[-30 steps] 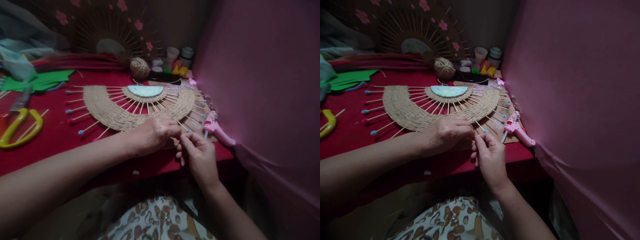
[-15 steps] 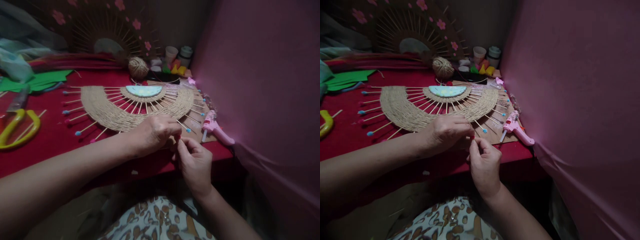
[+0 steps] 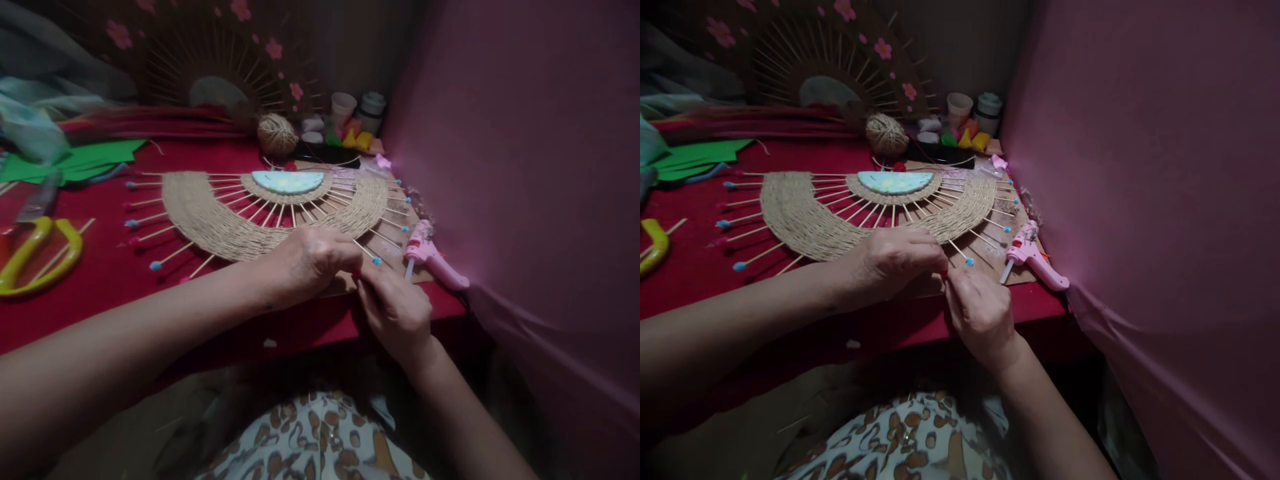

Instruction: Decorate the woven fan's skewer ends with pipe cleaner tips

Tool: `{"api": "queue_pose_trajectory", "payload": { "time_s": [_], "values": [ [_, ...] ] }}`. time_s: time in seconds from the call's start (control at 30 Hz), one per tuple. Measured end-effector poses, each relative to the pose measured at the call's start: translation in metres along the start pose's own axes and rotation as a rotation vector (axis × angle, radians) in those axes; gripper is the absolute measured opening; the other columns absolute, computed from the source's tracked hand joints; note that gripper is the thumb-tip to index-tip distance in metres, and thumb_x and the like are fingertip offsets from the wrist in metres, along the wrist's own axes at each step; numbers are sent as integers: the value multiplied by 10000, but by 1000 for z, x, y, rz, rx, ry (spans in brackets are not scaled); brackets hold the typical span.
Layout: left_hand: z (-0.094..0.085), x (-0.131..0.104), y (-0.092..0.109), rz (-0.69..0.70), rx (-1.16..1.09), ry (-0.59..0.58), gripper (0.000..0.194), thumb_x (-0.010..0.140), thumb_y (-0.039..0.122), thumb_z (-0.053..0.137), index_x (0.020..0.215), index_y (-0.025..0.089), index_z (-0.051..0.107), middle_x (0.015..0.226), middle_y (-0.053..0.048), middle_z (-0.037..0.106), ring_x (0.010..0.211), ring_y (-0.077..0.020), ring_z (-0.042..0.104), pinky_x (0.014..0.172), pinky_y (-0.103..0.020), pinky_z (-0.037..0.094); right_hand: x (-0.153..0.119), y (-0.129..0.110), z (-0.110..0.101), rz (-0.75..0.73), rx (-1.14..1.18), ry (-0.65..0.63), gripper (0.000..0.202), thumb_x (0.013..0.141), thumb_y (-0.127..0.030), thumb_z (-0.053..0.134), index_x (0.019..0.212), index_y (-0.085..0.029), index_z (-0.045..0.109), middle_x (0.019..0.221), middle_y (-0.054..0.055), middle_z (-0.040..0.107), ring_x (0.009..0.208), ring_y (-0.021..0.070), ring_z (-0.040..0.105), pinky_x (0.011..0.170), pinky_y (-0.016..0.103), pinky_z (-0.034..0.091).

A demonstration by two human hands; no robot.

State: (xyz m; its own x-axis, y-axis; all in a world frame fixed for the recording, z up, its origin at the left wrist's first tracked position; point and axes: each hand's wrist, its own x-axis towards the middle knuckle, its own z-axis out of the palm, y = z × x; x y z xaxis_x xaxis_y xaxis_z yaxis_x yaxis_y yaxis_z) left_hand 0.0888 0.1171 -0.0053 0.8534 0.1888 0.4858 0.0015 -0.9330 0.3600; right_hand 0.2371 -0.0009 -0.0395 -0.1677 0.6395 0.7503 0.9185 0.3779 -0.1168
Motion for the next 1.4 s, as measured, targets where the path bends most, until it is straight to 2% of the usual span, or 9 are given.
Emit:
{"api": "queue_pose_trajectory", "payload": {
  "time_s": [0.17, 0.37, 0.53, 0.63, 0.8, 0.97, 1.1, 1.27, 1.4],
  "values": [
    [-1, -1, 1, -13, -26, -36, 158, 833, 264, 564, 768, 156, 659, 746, -22, 632, 678, -106, 540, 614, -225, 412, 0, 10, -1, -164, -85, -17, 170, 815, -61, 595, 975, -89, 644, 795, 111, 711, 731, 183, 666, 680, 276, 523],
    [-2, -1, 2, -27, -48, -59, 148, 828, 244, 564, 754, 153, 653, 761, -27, 640, 677, -103, 544, 609, -224, 405, 5, 17, -8, -215, -82, -89, 161, 859, -80, 534, 965, -124, 645, 715, 66, 676, 667, 148, 622, 619, 259, 477],
    [-1, -1, 2, -27, -54, -51, 151, 830, 224, 562, 735, 152, 655, 742, -25, 641, 658, -98, 538, 608, -220, 402, 10, 15, -7, -174, -92, -90, 117, 903, -201, 517, 910, -144, 619, 658, 26, 649, 598, 124, 591, 580, 235, 445],
    [1, -1, 1, -31, -55, -42, 150, 828, 239, 570, 750, 148, 659, 736, -24, 637, 662, -101, 540, 618, -219, 415, 9, 9, -3, -107, -96, -53, 89, 895, -201, 533, 909, -158, 609, 702, 25, 674, 613, 121, 609, 588, 225, 455],
    [6, -1, -1, -11, 23, 16, 126, 816, 265, 610, 800, 149, 655, 748, -18, 639, 690, -115, 560, 646, -238, 433, 6, -14, 1, 161, -87, 75, 73, 843, -133, 584, 902, -146, 625, 710, 25, 688, 586, 115, 626, 585, 211, 476],
    [12, -3, -1, 37, 43, 45, 99, 824, 233, 600, 775, 150, 620, 723, -5, 622, 675, -112, 540, 640, -241, 423, 4, -29, 2, 352, 1, 63, 101, 841, -109, 555, 863, -123, 652, 700, 36, 695, 590, 126, 644, 566, 218, 492],
    [15, -5, -1, -21, 79, 105, 72, 861, 213, 542, 832, 150, 561, 721, 2, 596, 665, -101, 523, 616, -222, 412, 4, -29, 2, 638, 279, -13, 106, 836, -176, 565, 877, -148, 659, 731, 38, 700, 612, 138, 652, 558, 232, 517],
    [16, -7, 0, -35, 85, 121, 45, 885, 197, 494, 904, 159, 508, 746, 0, 585, 691, -98, 535, 615, -206, 411, 12, -29, -2, 1131, 763, -104, 107, 762, -274, 653, 776, -169, 644, 527, -27, 598, 401, 91, 520, 364, 191, 425],
    [16, -9, 1, -24, 91, 113, 72, 883, 229, 498, 901, 159, 500, 751, -6, 586, 681, -102, 533, 604, -210, 406, 18, -27, -8, 1250, 950, -125, 238, 666, -304, 736, 823, -147, 651, 594, -9, 639, 429, 106, 563, 361, 196, 456]
  ]
}}
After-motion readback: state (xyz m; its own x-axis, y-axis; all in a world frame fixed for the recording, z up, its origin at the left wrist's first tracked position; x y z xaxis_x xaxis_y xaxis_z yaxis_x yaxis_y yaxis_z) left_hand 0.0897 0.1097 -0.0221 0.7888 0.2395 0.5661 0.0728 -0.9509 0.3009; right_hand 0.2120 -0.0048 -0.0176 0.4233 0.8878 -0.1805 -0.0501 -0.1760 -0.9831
